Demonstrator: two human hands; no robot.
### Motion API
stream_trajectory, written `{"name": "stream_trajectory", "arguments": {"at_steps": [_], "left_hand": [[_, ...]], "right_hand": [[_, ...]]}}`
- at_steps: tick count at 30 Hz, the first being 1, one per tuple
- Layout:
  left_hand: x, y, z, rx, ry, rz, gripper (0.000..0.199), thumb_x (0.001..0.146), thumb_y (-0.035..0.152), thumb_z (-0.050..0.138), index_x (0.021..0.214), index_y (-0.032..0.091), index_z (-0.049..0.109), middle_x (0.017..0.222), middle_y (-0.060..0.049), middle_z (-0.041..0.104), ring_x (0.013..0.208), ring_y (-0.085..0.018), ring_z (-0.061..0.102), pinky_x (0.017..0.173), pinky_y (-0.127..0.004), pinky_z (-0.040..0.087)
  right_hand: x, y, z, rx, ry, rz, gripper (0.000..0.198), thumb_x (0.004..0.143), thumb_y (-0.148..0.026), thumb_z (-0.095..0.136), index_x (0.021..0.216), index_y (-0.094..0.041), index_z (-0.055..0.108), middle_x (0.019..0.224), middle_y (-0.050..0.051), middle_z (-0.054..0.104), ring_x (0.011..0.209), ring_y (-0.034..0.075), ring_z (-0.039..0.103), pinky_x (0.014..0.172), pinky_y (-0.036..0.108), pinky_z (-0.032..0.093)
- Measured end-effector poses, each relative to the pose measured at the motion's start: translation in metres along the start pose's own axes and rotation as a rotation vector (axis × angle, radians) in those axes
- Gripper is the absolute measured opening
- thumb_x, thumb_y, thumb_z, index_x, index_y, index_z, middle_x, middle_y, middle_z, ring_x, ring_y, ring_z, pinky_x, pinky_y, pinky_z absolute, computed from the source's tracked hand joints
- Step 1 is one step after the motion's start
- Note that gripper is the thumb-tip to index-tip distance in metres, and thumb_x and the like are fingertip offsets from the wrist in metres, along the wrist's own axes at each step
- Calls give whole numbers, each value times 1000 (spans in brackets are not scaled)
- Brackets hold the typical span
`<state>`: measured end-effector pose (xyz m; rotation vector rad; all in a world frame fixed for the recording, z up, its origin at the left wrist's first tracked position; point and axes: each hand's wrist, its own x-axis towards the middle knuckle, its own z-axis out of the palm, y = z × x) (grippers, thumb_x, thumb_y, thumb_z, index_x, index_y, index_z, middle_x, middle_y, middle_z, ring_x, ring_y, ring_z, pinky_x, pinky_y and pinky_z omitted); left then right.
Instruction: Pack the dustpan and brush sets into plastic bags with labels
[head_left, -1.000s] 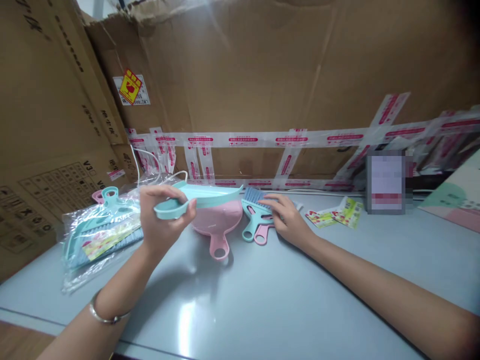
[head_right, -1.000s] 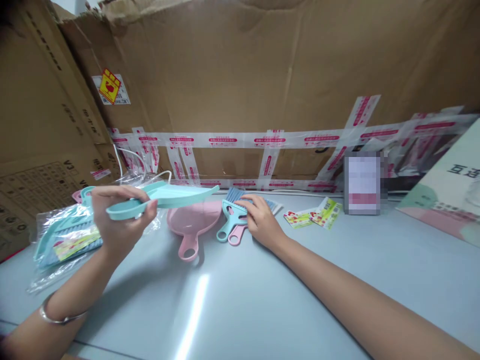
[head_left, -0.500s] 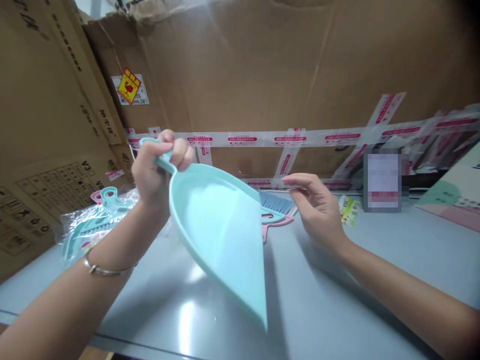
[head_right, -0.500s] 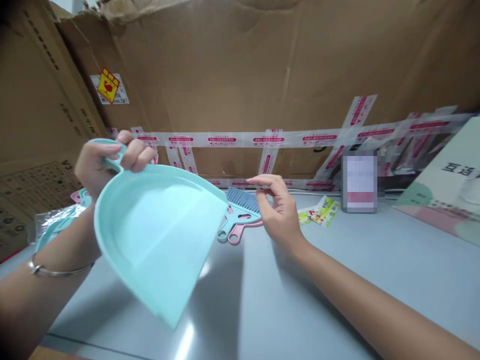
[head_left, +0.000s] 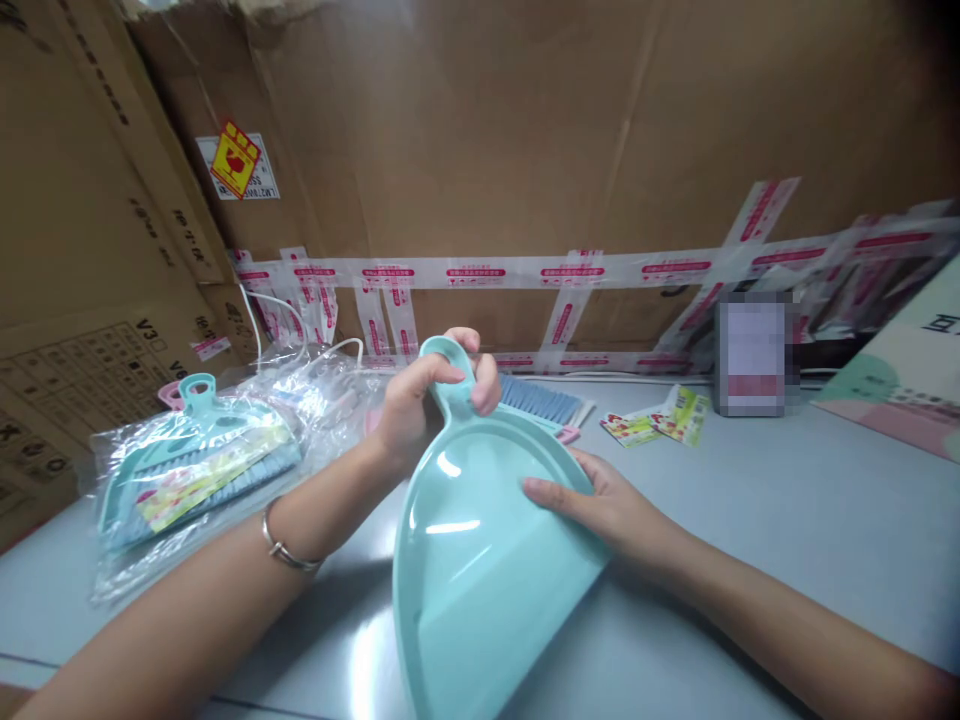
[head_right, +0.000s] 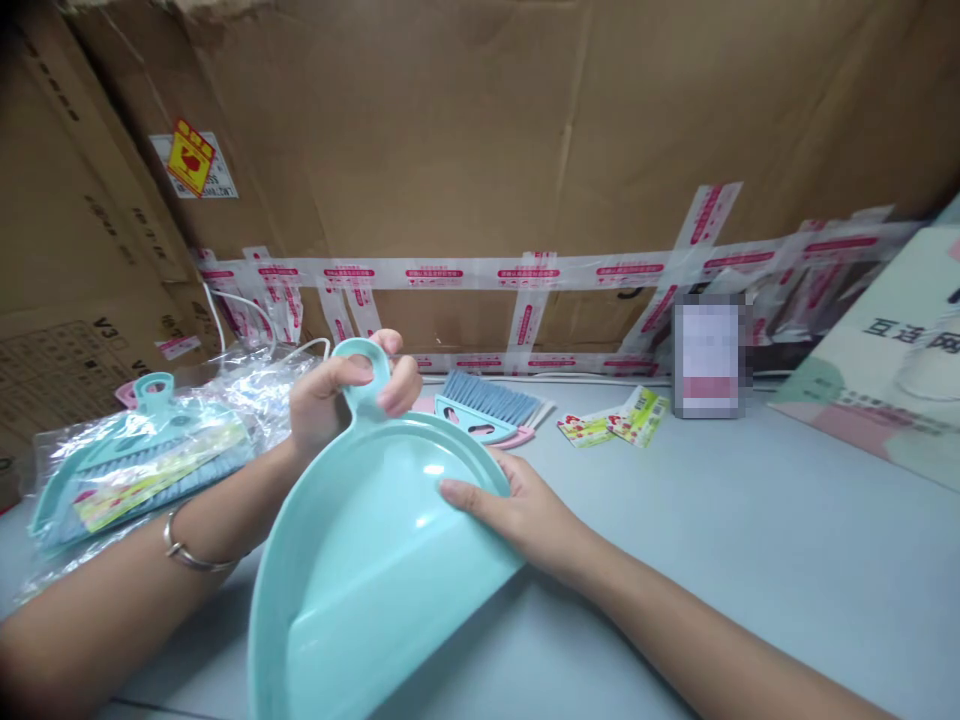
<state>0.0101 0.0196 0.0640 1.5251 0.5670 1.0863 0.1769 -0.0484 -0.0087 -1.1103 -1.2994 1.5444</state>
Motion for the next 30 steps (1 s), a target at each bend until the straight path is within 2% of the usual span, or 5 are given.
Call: {"name": "stream_trajectory", "arguments": {"at_steps": [7,12,17,24,30], "left_hand": [[-31,-18,-22,192,-24,-325,54,77,44,58,125,28,41,131,-7,50,104,-23,59,79,-33,52],[-56,-35,-31,248,34,-411,47,78,39,57,121,23,51,115,-6,63,101,-24,60,83,-35,50],[-52,-45,-40,269,69,-426,39,78,36,56,113,21,59,100,-4,68,93,-23,62,77,-34,49],[-54,-49,-37,296,53,-389,31,77,34,57,105,23,65,98,-2,69,91,-21,62,81,-35,48],[-56,-43,-34,262,60,-378,36,80,38,56,113,26,61,106,-2,68,98,-21,61,84,-35,48]], "right_hand": [[4,3,-4,-67,345,-69,51,70,-53,66,108,-20,55,105,8,66,90,25,64,68,33,54],[4,7,-8,-229,178,-94,47,78,-54,56,112,-22,55,94,5,67,85,22,64,70,33,53],[15,4,-36,-615,392,-392,36,87,-50,40,104,-23,55,74,4,66,71,20,62,65,34,51],[33,25,-68,-1260,175,-613,40,85,-21,40,122,-25,53,133,9,50,123,27,44,98,49,38],[39,41,-69,-1353,141,-633,38,87,-29,45,123,-24,54,135,12,48,125,30,43,97,51,39]]}}
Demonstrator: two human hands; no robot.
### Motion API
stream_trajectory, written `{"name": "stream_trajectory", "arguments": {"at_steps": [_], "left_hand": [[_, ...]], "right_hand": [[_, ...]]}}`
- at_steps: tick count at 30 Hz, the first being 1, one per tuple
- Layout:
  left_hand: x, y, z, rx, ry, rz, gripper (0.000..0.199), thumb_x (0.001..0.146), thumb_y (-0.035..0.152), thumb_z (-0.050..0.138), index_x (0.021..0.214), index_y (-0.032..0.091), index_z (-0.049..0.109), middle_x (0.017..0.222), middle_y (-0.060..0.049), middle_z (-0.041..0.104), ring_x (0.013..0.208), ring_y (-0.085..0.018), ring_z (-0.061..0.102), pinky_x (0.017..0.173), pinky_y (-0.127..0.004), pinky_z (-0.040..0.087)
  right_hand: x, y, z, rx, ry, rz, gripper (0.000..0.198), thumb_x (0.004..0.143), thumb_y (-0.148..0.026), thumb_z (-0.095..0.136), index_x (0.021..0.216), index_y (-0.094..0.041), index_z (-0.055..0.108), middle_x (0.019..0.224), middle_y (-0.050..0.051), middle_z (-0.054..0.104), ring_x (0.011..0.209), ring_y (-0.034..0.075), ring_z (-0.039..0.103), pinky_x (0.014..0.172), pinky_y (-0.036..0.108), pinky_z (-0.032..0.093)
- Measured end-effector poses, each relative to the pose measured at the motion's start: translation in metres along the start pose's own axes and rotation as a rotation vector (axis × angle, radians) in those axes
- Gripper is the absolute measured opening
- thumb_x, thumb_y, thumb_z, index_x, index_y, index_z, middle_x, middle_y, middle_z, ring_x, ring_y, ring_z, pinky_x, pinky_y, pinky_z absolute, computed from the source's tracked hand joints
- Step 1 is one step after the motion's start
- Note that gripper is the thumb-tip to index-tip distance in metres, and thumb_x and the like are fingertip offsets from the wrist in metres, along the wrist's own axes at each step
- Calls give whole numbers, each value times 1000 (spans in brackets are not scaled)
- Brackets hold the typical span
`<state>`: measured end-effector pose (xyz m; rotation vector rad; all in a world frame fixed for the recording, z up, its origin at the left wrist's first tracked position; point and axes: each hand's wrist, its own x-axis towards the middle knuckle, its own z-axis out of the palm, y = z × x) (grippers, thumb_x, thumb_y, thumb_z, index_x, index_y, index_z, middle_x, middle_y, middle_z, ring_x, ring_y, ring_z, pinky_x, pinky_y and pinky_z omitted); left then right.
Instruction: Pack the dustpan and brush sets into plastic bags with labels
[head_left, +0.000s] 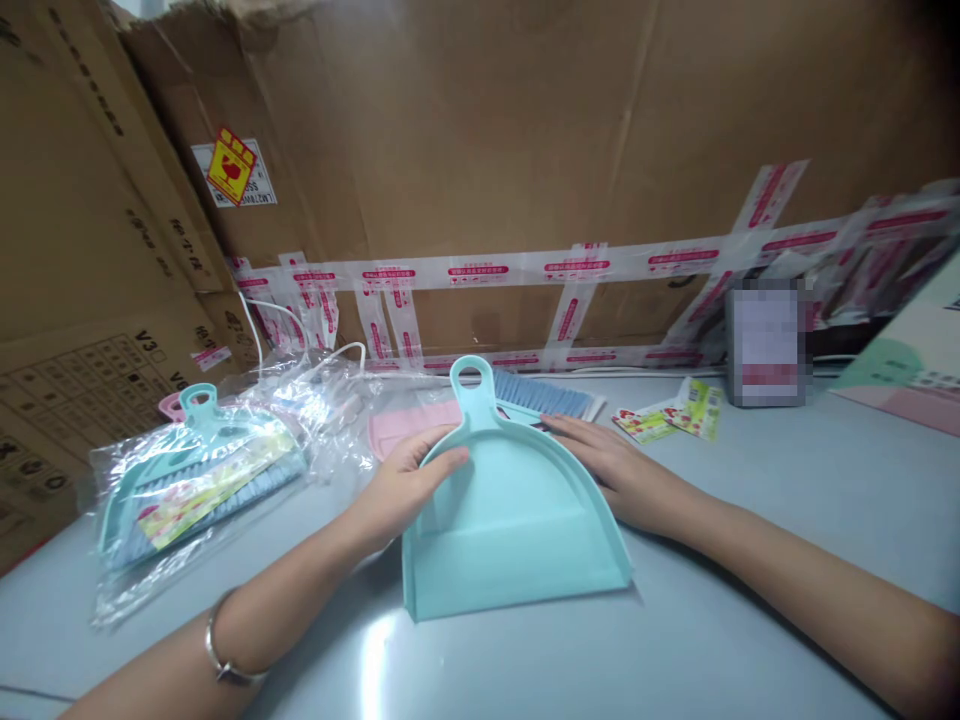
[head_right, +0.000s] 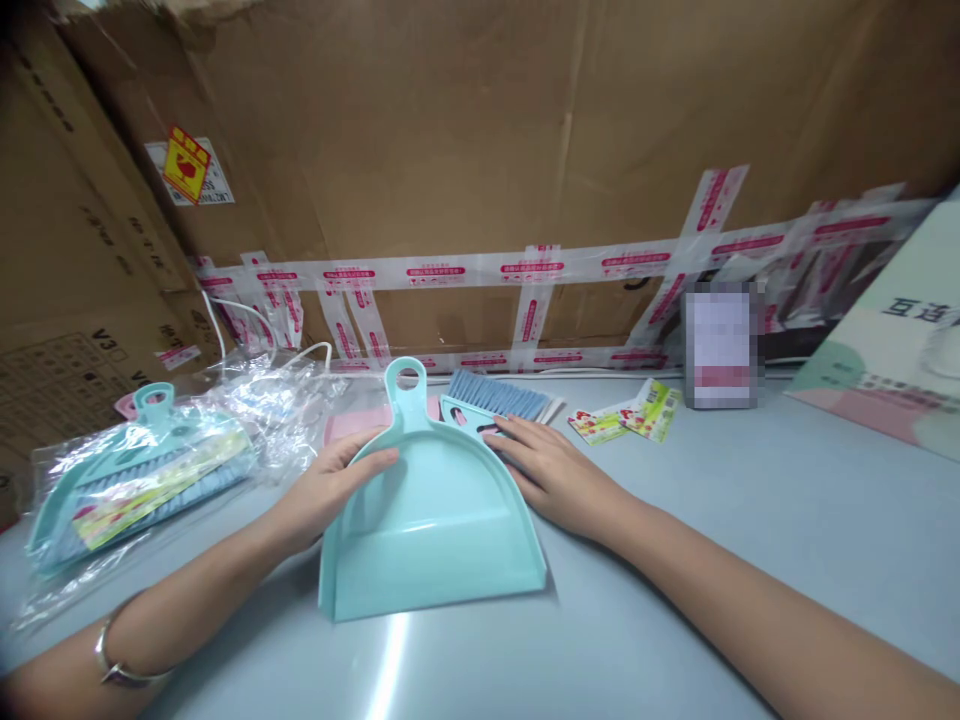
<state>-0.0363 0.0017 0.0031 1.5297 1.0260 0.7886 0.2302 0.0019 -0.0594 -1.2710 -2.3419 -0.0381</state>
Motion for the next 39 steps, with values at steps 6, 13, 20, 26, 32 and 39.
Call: {"name": "stream_trajectory", "arguments": {"at_steps": [6,13,20,26,32,39], "left_hand": [[-1,1,0,-6,-18,-1,37,80,40,57,113,24,61,107,-3,67,99,-22,61,85,-35,48],[-3,8,2,14,-74,32,32,81,36,55,110,24,63,110,-2,66,99,-20,61,86,-32,48],[-3,8,0,29,-88,53,32,82,36,54,111,25,62,113,-2,65,103,-21,60,89,-32,46],[-5,6,3,61,-81,69,32,83,38,55,111,25,63,115,-2,64,105,-21,58,91,-33,44],[-6,7,6,46,-105,65,37,84,43,52,115,24,60,119,-1,62,108,-20,56,93,-31,42],[-5,4,9,101,-24,42,37,85,46,47,107,23,65,116,-1,64,111,-21,54,96,-31,39]], "right_hand": [[3,1,-4,15,60,52,23,86,-28,45,102,-22,60,117,12,60,113,27,53,89,46,45],[7,0,-12,-100,68,-15,12,84,-18,43,84,-22,55,103,11,65,96,25,60,83,43,45],[10,1,-21,-200,174,14,10,83,-26,46,78,-24,54,80,6,65,79,24,60,81,42,44],[7,8,-38,-155,424,76,13,84,-26,45,89,-21,57,85,10,67,83,26,61,75,41,47],[7,7,-55,20,814,306,15,82,-33,54,92,-22,56,84,5,63,76,22,63,69,38,50],[11,-23,-91,464,1189,396,16,79,-39,61,87,-28,53,77,2,55,72,20,58,71,38,45]]}}
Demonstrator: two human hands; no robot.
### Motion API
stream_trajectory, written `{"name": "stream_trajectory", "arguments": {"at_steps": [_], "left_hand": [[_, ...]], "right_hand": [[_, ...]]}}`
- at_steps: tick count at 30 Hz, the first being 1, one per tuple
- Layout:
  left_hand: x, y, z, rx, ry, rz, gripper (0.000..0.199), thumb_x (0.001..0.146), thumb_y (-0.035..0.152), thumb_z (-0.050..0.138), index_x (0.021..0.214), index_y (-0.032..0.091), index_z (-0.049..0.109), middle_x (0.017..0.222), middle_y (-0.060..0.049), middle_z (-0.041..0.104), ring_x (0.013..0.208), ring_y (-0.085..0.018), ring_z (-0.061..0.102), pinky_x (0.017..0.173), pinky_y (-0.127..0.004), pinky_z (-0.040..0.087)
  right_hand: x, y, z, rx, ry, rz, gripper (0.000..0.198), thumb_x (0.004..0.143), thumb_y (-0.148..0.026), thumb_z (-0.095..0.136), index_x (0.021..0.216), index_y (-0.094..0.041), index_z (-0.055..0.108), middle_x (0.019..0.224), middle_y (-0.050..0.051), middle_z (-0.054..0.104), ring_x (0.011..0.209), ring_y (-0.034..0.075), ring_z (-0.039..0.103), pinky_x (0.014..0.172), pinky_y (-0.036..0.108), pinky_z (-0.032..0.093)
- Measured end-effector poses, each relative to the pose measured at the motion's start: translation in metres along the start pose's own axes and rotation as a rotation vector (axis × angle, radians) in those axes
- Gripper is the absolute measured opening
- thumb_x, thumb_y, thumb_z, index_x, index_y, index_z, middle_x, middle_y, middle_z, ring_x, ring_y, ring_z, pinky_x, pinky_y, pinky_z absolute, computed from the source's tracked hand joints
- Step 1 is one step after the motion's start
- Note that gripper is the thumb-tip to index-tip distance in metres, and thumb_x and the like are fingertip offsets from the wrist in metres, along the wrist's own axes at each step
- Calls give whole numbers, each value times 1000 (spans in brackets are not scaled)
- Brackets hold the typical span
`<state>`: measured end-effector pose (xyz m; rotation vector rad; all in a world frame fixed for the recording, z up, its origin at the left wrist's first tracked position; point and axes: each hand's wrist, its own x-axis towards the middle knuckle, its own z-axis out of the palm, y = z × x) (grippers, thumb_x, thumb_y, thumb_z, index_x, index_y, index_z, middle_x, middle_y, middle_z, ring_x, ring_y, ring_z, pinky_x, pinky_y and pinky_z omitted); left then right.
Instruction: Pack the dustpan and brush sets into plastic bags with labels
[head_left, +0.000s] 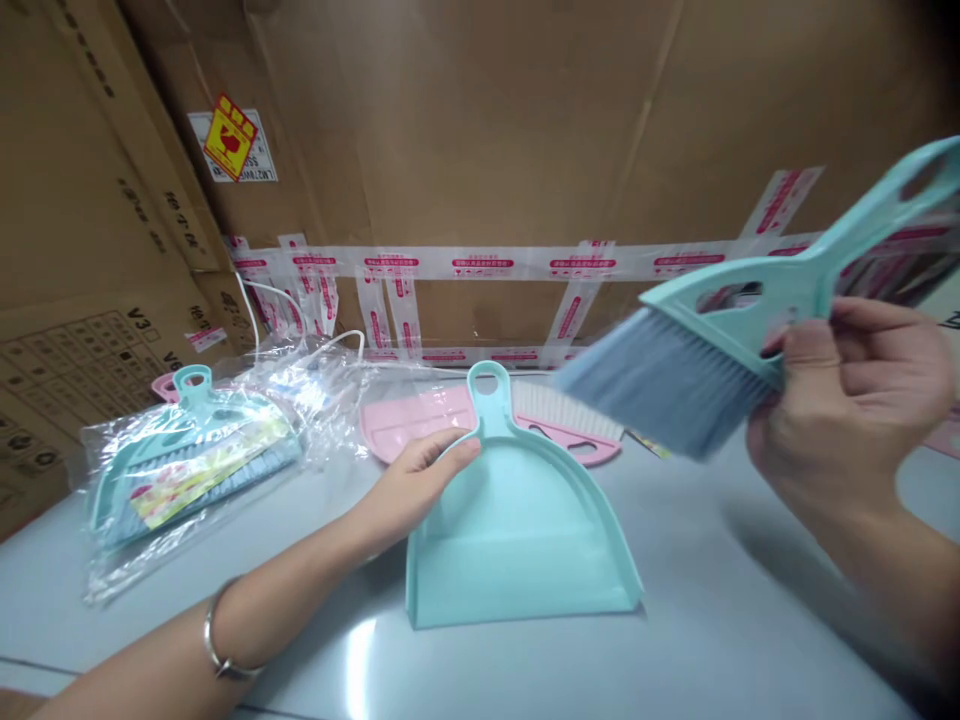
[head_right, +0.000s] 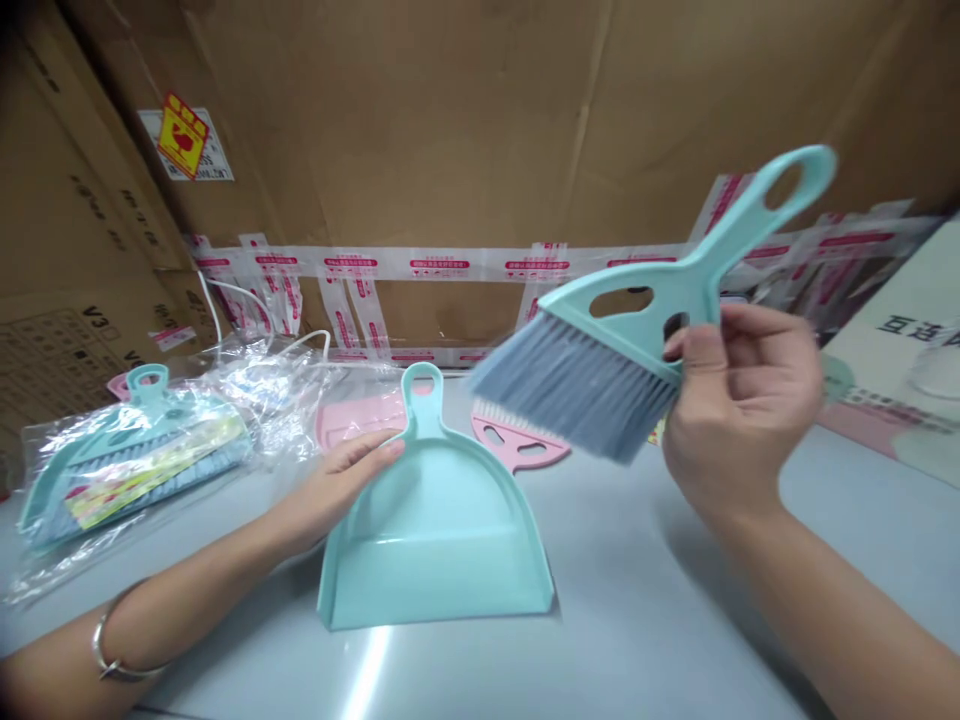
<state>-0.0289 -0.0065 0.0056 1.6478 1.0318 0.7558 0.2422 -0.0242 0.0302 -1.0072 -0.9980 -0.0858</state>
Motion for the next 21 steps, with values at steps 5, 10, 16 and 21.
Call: {"name": "stream_trajectory", "arguments": {"at_steps": [5,10,16,21], "left_hand": [[-1,0,2,12,69,-41,43,87,50,39,105,21,66,120,-3,62,119,-23,48,102,-34,34],[2,-5,5,-49,-4,-18,44,86,52,42,110,21,63,122,-4,61,117,-24,50,103,-36,33],[3,-9,10,-66,-73,15,43,76,40,63,112,16,58,115,-8,62,106,-24,56,92,-34,42],[-1,-6,12,-81,-81,69,40,79,36,60,114,16,55,114,-7,61,104,-22,56,90,-32,42]], "right_hand": [[-46,-24,10,-129,-546,239,20,80,-44,56,89,-26,57,78,2,63,67,19,59,60,33,47],[-76,-19,19,-198,-775,146,19,87,-38,49,93,-23,58,90,3,66,84,19,62,72,30,49],[-78,-16,19,-265,-827,-156,13,88,-28,47,95,-21,56,89,4,66,82,19,62,71,31,48],[-83,-16,19,-305,-784,-364,8,89,-23,47,90,-19,54,80,4,62,77,19,56,68,33,45]]}}
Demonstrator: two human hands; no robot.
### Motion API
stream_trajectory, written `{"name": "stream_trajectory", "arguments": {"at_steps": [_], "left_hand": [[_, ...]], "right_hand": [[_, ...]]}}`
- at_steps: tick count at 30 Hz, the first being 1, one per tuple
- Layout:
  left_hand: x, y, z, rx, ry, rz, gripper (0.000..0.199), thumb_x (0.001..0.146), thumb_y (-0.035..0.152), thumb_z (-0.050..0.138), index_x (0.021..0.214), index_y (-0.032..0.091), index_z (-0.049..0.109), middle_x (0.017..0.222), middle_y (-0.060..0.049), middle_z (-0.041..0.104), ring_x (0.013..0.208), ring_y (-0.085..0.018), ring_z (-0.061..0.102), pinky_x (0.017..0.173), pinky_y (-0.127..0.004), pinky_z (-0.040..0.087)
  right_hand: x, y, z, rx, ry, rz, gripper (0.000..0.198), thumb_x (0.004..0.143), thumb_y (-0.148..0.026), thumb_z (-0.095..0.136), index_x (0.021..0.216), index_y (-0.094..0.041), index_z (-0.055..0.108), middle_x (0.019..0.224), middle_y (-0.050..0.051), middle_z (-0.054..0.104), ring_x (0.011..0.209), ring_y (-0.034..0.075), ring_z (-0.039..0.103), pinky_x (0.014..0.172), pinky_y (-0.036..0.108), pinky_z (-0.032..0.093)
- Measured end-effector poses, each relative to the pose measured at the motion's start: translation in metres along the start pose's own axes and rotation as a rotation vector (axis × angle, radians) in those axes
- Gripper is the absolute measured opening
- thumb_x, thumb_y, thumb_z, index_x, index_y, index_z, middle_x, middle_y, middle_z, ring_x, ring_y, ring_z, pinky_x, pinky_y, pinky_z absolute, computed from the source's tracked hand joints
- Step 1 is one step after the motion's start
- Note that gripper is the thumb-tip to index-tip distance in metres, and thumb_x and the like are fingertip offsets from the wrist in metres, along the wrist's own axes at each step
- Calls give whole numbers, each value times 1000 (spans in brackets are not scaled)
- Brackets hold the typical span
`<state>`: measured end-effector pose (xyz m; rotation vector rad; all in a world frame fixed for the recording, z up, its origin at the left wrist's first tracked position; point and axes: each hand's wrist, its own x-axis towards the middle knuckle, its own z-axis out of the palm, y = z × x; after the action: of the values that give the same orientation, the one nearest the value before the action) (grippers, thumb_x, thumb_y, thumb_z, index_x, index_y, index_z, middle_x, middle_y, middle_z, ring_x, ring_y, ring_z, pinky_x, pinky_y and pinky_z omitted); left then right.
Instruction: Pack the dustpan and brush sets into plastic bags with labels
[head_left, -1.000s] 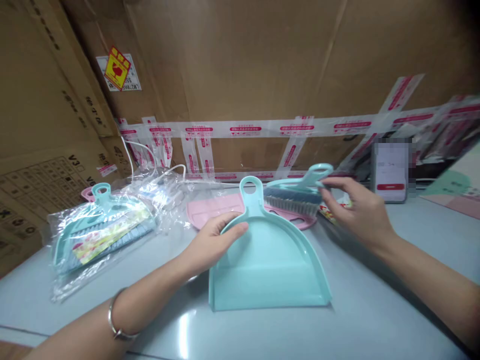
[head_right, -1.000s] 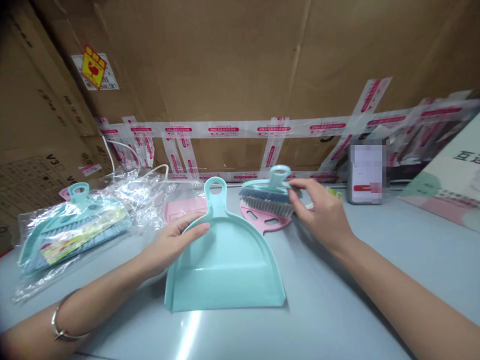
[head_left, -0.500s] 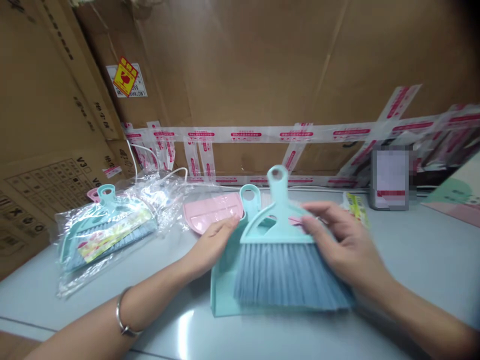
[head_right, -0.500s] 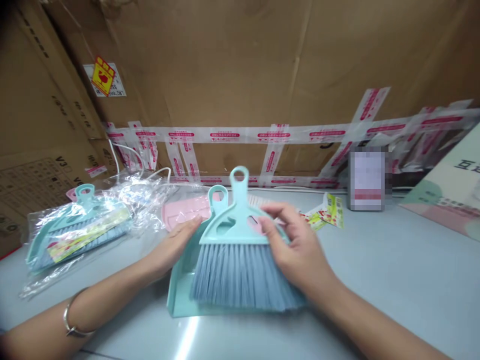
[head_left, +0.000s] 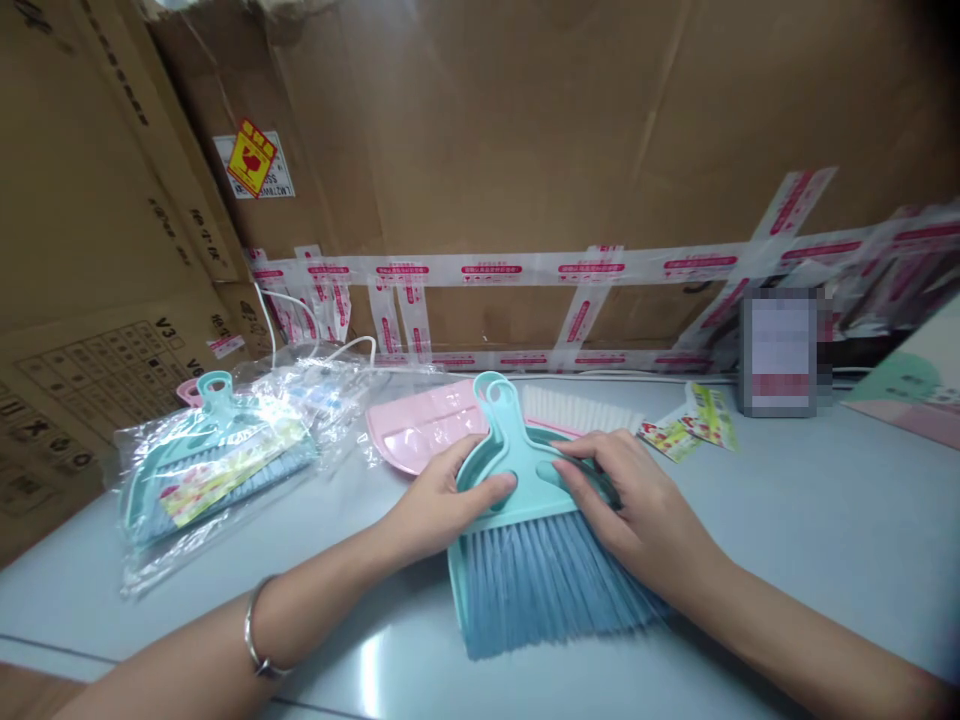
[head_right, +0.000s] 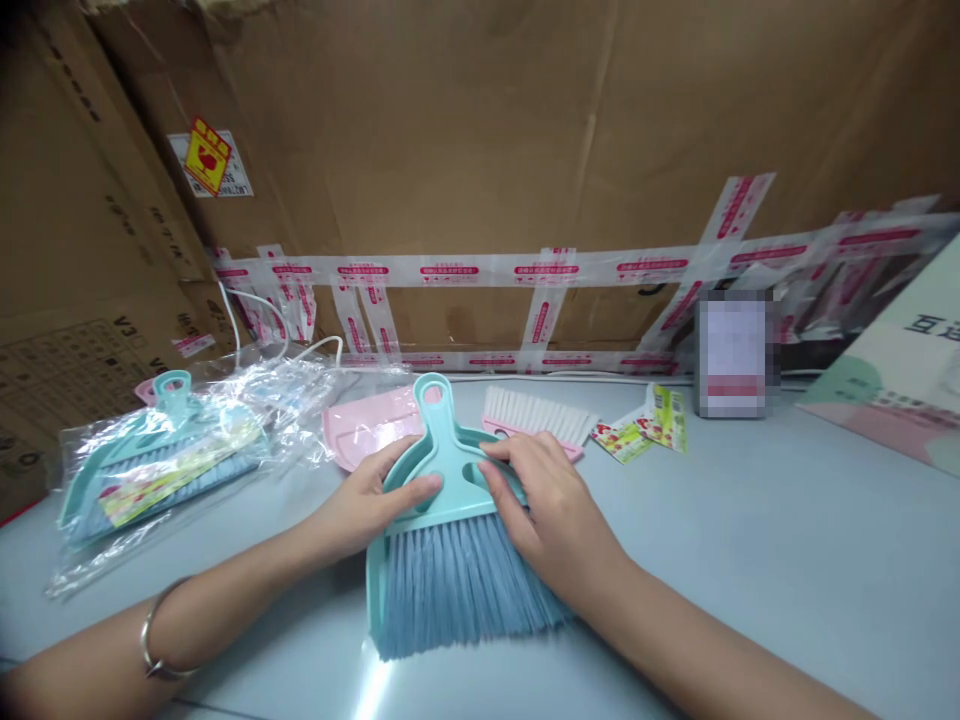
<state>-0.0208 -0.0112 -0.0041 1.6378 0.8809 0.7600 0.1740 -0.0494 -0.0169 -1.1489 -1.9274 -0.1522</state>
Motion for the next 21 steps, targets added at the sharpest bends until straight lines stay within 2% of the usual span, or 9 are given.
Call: {"name": "stream_trajectory", "arguments": {"at_steps": [4,8,10,13,15,17,21], "left_hand": [[-2,1,1,-13,-20,17,38,82,35,56,114,14,54,113,-8,61,103,-22,56,89,-32,43],[-1,2,0,-26,-24,-8,40,83,36,55,117,14,54,111,-8,62,102,-22,56,86,-30,43],[0,1,-1,-7,-20,-17,40,83,39,54,116,16,56,109,-7,62,102,-21,56,86,-30,43],[2,-1,-1,39,-5,-20,38,85,43,51,113,18,58,109,-5,63,102,-21,55,88,-29,42],[2,-3,-1,66,-3,-26,38,86,45,48,111,19,60,107,-5,64,101,-21,55,89,-30,41],[2,-3,-1,86,-3,-33,38,86,46,47,109,19,61,105,-4,64,99,-21,55,88,-31,41],[1,2,-2,120,15,-49,31,85,42,48,103,21,63,104,-3,64,99,-21,54,89,-31,41]], "right_hand": [[-1,3,3,-67,-21,-22,9,89,-23,47,94,-19,54,86,7,57,82,21,54,73,37,44],[-1,10,1,-45,31,101,30,85,-35,51,110,-18,49,104,13,50,103,26,50,86,45,44],[1,14,-2,76,-72,255,39,83,-44,52,113,-20,46,109,12,51,103,26,52,85,45,46],[5,18,-6,370,-348,532,46,82,-53,50,118,-24,44,111,9,58,99,24,58,83,42,50],[7,18,-8,532,-473,628,46,82,-54,49,120,-26,46,112,6,61,105,24,58,86,42,50],[8,15,-8,601,-509,631,43,83,-53,48,118,-28,50,118,5,60,112,25,55,91,43,47],[6,7,-8,596,-464,536,41,85,-50,47,118,-27,55,125,5,57,119,26,49,99,46,41]]}}
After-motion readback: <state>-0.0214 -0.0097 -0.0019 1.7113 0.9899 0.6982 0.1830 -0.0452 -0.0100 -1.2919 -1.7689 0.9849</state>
